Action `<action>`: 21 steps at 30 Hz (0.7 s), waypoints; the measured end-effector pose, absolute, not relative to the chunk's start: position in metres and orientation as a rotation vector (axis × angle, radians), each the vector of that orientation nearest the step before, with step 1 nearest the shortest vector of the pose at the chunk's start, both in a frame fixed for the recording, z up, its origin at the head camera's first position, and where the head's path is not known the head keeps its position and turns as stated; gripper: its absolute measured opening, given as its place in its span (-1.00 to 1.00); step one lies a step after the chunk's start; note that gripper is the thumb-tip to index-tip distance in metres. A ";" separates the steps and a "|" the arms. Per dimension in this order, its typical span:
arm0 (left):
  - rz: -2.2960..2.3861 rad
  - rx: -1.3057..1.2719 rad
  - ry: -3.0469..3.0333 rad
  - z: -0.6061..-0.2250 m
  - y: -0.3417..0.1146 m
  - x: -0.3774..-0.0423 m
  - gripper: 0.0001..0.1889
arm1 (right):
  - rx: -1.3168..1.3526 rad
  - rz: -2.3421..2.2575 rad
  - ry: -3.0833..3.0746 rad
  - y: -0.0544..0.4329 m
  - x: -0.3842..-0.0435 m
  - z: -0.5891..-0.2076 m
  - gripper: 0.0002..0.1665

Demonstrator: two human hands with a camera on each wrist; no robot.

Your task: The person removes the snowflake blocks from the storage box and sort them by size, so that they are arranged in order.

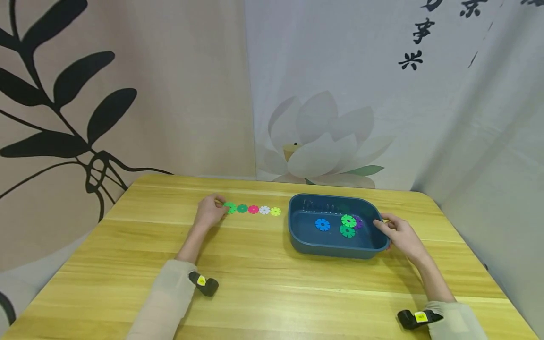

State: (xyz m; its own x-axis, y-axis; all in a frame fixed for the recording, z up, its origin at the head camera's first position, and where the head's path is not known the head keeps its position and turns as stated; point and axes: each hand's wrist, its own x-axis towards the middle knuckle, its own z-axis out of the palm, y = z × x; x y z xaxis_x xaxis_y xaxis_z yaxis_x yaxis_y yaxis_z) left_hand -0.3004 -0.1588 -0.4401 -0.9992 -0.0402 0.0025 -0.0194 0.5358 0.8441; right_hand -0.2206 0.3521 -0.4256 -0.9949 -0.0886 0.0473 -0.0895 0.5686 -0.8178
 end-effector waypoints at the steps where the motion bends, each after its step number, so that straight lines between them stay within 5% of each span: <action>1: -1.503 0.052 -2.737 -0.440 -0.159 -0.300 -0.66 | 0.160 1.452 -2.780 0.352 -0.221 -0.426 -0.29; 21: -1.488 -0.104 -2.671 -0.420 -0.148 -0.293 -0.67 | 0.184 1.457 -2.767 0.352 -0.221 -0.426 -0.34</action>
State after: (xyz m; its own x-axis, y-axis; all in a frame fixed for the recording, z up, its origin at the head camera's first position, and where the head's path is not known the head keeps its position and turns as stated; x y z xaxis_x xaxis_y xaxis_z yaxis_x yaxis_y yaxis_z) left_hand -0.2927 -0.1484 -0.4204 -0.9943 0.0192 0.1046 0.0991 0.5256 0.8450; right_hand -0.2211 0.3518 -0.4261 -0.9930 -0.0997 0.0629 -0.1083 0.5604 -0.8211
